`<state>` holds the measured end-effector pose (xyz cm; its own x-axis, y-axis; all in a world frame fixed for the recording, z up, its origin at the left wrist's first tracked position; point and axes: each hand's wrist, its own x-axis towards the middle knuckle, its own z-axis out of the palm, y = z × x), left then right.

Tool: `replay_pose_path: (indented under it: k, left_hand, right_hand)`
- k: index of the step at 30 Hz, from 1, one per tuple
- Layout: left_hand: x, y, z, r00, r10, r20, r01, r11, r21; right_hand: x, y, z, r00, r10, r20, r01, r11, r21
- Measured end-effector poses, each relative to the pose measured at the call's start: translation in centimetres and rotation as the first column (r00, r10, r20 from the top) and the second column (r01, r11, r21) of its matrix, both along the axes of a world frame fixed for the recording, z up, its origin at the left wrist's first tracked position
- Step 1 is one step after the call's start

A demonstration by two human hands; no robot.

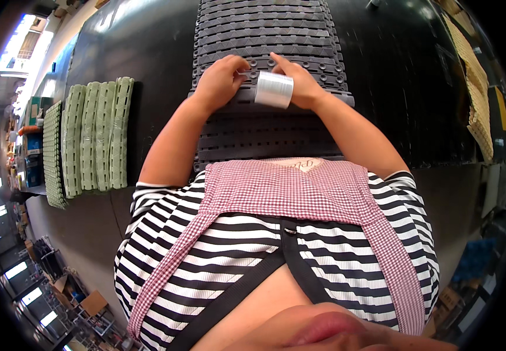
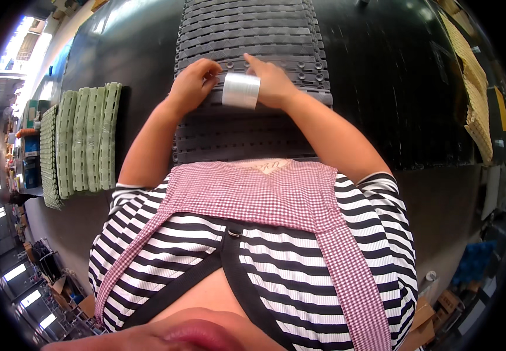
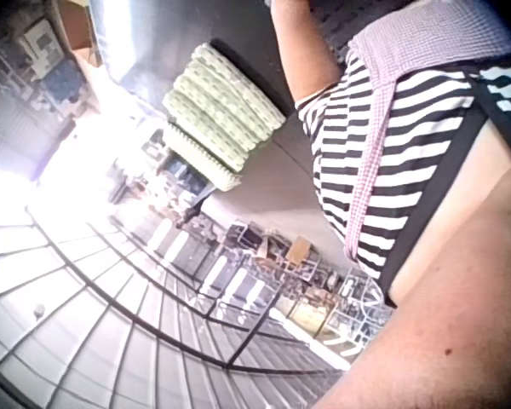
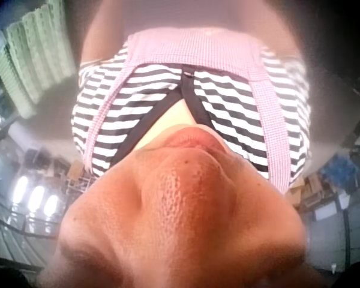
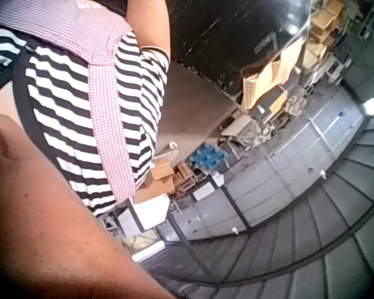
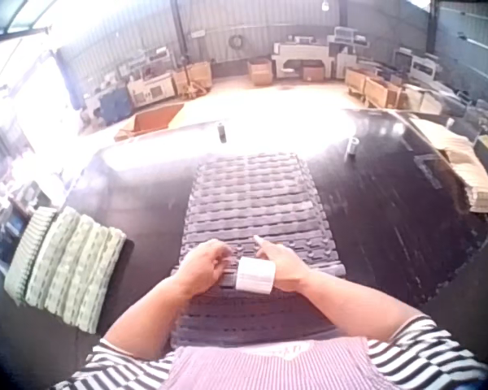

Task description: The person rolls up several rubber mats one by one and secures each with adhesive tape.

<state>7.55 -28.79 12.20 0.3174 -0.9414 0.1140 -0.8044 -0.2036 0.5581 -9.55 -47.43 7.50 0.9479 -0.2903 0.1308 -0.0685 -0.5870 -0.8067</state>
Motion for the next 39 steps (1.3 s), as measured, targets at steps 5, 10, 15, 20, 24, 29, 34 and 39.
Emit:
replay_pose_path:
  k: [5,10,15,20,24,29,34,39]
  left_hand:
    - [-6.3,4.8,-1.3,0.908,-0.009,0.419,0.07,0.989,-0.131]
    - [-3.5,0.9,-4.9,0.842,0.063,0.536,-0.028,0.997,-0.073]
    - [2.8,-6.4,-0.3,0.932,-0.052,0.357,-0.051,0.961,0.273]
    - [6.8,-9.5,0.0,0.947,-0.022,0.321,-0.068,0.962,0.265]
    - [6.0,-10.5,-4.1,0.857,0.367,0.362,-0.262,0.915,-0.306]
    - [5.6,-10.4,-7.0,0.854,0.241,0.462,-0.112,0.951,-0.288]
    - [9.0,-11.1,-6.3,0.841,0.112,0.529,-0.025,0.985,-0.17]
    - [10.1,-12.0,-4.6,0.762,0.07,0.644,0.033,0.989,-0.147]
  right_hand:
    - [4.2,-4.4,1.3,0.999,0.034,0.032,-0.045,0.893,0.448]
    - [1.8,-2.1,2.5,0.954,0.006,0.3,-0.074,0.974,0.216]
    - [-0.8,1.5,1.6,0.917,0.137,0.374,0.018,0.923,-0.383]
    - [3.1,-2.1,-1.3,0.91,0.087,0.405,0.125,0.875,-0.469]
    - [8.5,-7.9,-2.2,0.869,0.108,0.482,0.155,0.867,-0.474]
    - [13.1,-12.4,-0.6,0.967,-0.167,0.194,0.175,0.984,-0.024]
    - [14.8,-13.2,0.6,0.979,-0.141,0.147,0.165,0.971,-0.172]
    - [11.6,-10.8,1.5,0.95,-0.012,0.313,0.023,0.999,-0.031]
